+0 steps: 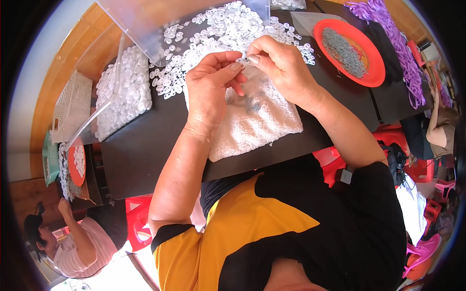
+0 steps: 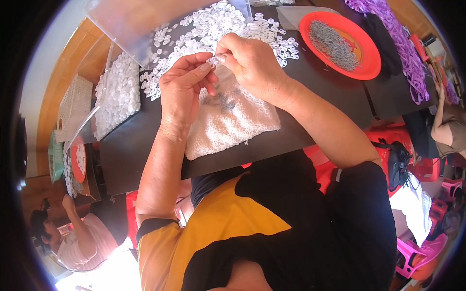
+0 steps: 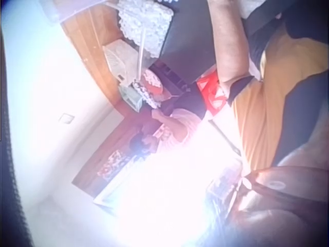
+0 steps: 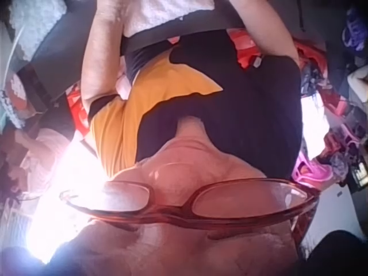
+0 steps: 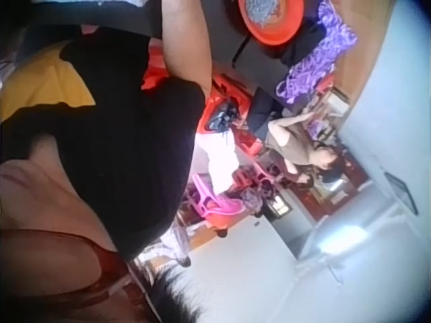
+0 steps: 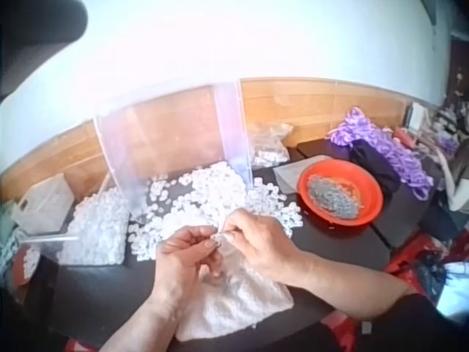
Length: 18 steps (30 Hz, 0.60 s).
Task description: Manually assemble small white plastic components by inserting pins or smaller pieces into them.
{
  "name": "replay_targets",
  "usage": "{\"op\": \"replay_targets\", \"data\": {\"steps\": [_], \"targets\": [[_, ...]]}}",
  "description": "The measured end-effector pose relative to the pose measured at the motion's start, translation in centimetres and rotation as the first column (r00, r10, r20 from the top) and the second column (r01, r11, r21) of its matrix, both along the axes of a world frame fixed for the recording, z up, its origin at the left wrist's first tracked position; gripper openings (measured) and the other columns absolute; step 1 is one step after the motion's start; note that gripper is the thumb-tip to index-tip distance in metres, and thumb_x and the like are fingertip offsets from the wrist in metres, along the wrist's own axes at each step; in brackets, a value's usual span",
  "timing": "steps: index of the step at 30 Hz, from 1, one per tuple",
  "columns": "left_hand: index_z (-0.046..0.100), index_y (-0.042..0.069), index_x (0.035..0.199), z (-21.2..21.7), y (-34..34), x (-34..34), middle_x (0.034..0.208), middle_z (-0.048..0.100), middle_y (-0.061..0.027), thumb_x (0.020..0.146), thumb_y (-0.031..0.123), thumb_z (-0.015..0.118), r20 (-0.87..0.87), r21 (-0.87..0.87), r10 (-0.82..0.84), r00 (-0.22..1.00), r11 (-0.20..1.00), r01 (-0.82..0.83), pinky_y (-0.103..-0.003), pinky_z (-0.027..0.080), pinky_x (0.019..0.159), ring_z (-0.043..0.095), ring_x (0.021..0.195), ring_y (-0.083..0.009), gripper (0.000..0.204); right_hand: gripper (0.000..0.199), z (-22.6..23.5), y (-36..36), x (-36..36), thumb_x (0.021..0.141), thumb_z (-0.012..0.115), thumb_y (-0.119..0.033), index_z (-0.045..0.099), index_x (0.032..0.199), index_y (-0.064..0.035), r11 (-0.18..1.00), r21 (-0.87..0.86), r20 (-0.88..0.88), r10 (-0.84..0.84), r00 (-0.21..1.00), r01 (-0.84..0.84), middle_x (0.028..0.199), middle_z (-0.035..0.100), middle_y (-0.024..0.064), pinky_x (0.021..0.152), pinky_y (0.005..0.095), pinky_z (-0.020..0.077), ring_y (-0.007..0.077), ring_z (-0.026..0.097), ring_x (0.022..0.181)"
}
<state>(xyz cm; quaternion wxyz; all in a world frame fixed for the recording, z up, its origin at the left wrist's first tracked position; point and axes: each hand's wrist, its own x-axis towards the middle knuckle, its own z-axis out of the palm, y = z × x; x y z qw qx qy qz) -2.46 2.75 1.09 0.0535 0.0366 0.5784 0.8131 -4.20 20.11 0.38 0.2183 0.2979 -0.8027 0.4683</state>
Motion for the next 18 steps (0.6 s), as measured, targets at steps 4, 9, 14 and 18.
{"op": "replay_targets", "data": {"steps": [4,9,14,18], "targets": [[0.062,-0.008,0.104,0.03,0.16,0.2,0.083,0.065,-0.0116,0.087,-0.001,0.063,0.004,-0.007,0.019,1.0,1.0,-0.019,-0.025,0.05,0.054,0.062,0.065,-0.0149,0.019,0.009,-0.45,-0.23,0.08,0.085,0.057,0.0,0.055,0.093,-0.0042,1.0,0.002,-0.026,-0.012,1.0,0.012,0.073,0.062,0.0118,0.058,0.0382,0.0469,0.031,0.063,0.065],[0.062,-0.007,0.102,0.0,0.18,0.34,0.082,0.065,-0.0108,0.087,-0.001,0.064,0.005,0.008,0.021,1.0,1.0,-0.021,-0.025,0.049,0.054,0.061,0.065,-0.0143,0.016,0.009,-0.18,-0.34,0.35,0.086,0.056,0.001,0.054,0.093,-0.0043,1.0,0.004,0.022,0.0,1.0,0.0,0.074,0.063,0.012,0.058,0.0387,0.047,0.0316,0.063,0.066],[0.061,-0.009,0.103,-0.14,0.13,0.33,0.085,0.065,-0.0141,0.087,-0.003,0.063,0.006,0.009,0.034,0.999,0.999,-0.034,-0.027,0.05,0.053,0.063,0.066,-0.0179,0.016,0.008,-0.3,-0.53,0.43,0.086,0.056,0.001,0.054,0.093,-0.0043,1.0,0.006,0.038,-0.01,0.999,0.009,0.074,0.063,0.0121,0.059,0.0389,0.0473,0.0317,0.063,0.066],[0.063,-0.006,0.098,0.13,0.36,0.52,0.078,0.064,-0.0101,0.086,-0.004,0.064,0.013,-0.008,0.066,0.998,0.998,-0.066,-0.024,0.048,0.051,0.061,0.062,-0.0137,0.012,0.008,-0.63,-0.73,0.44,0.087,0.056,0.0,0.054,0.093,-0.0039,1.0,-0.014,0.018,-0.022,1.0,0.022,0.076,0.063,0.0122,0.059,0.0382,0.0476,0.0312,0.063,0.068]]}}
